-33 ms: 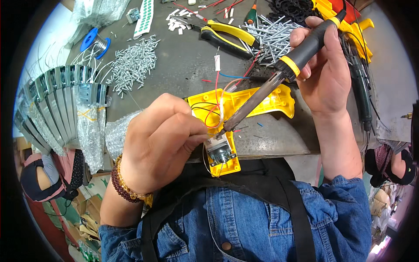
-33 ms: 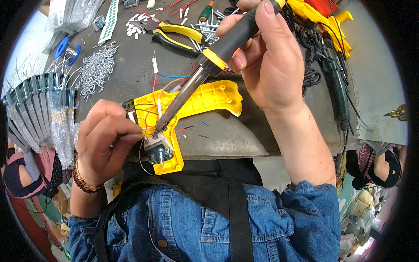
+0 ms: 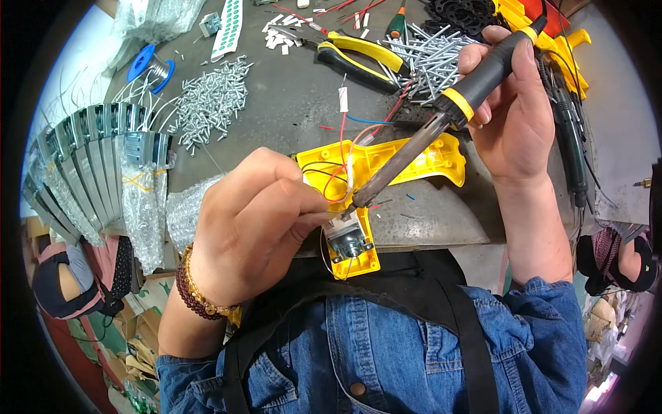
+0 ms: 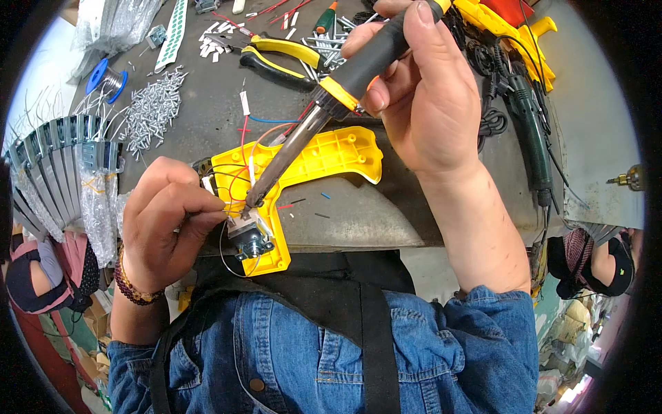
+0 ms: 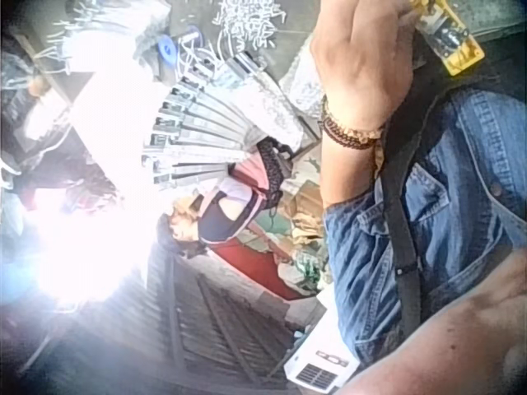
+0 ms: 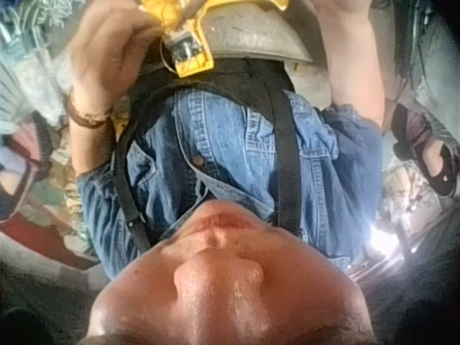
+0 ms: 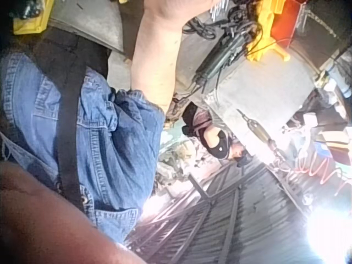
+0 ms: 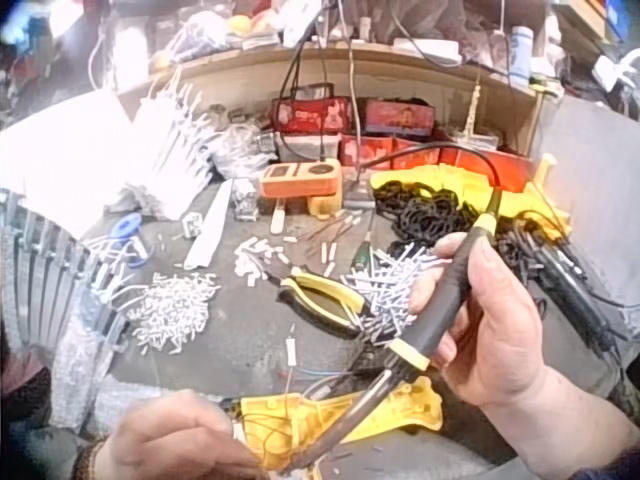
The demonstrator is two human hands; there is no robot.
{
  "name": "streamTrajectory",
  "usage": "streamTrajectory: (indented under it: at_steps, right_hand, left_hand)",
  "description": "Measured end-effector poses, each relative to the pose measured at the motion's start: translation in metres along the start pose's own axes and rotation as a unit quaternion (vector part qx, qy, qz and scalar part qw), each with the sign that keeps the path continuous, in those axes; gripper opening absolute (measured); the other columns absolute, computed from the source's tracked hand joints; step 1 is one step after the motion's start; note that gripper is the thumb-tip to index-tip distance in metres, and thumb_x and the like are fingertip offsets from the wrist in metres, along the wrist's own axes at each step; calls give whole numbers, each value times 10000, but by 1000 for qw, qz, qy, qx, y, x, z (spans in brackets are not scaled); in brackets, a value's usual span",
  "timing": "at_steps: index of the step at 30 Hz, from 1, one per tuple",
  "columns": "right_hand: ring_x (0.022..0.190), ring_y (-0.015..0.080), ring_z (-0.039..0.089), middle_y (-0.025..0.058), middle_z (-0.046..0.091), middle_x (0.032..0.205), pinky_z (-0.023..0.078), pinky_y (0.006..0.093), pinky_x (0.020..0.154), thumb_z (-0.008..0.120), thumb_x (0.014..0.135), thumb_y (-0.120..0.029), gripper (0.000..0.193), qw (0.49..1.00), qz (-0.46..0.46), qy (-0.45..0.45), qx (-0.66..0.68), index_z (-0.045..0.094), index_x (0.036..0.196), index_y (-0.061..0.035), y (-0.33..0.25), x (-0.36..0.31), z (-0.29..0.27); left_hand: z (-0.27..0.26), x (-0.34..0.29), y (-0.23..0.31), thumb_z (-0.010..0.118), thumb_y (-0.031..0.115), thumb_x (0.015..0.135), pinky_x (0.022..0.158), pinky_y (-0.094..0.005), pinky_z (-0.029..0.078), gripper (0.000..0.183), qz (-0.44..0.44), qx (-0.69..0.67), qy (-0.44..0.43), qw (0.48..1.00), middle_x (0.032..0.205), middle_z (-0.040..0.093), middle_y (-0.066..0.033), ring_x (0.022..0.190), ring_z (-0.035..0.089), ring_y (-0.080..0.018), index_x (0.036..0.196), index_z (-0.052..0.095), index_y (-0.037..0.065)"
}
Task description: Assembling electronic components into a yellow handheld device housing, including soldering and fastening with an electric screwdriver.
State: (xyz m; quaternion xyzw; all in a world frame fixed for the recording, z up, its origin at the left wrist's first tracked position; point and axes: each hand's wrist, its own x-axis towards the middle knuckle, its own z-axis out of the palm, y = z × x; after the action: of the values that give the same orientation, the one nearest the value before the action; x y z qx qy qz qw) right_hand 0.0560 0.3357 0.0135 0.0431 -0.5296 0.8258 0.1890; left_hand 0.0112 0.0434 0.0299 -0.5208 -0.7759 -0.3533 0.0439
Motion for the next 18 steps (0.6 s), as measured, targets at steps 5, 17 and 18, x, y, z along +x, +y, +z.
streamTrajectory:
  at_steps: [5, 17, 18]
  right_hand:
    - [534, 65, 436, 127, 633, 999, 410, 204, 516, 381, 1083, -374, 388, 1000, 0, -4, 8, 539, 1266, -71, 1, 0, -1]
    - [541, 76, 451, 123, 652, 984, 421, 225, 524, 392, 1080, -391, 386, 1000, 18, 20, -7, 513, 1253, -68, 0, 0, 1]
    - [541, 76, 451, 123, 652, 984, 421, 225, 524, 392, 1080, -391, 386, 1000, 18, 20, -8, 513, 1253, -68, -1, 1, 2]
  left_hand:
    - [-5, 8, -9, 750, 34, 729, 648, -383, 506, 132, 50, 48, 22, 997, 819, 589, -89, 756, 608, -299, 825, 665, 66]
    - [12, 65, -32, 692, 212, 929, 733, -258, 492, 275, -218, -144, -110, 959, 871, 691, -37, 764, 617, -118, 1102, 727, 2]
    - [14, 64, -28, 683, 219, 947, 709, -243, 487, 282, -295, -244, -136, 914, 860, 680, -17, 736, 593, -91, 1112, 723, -6]
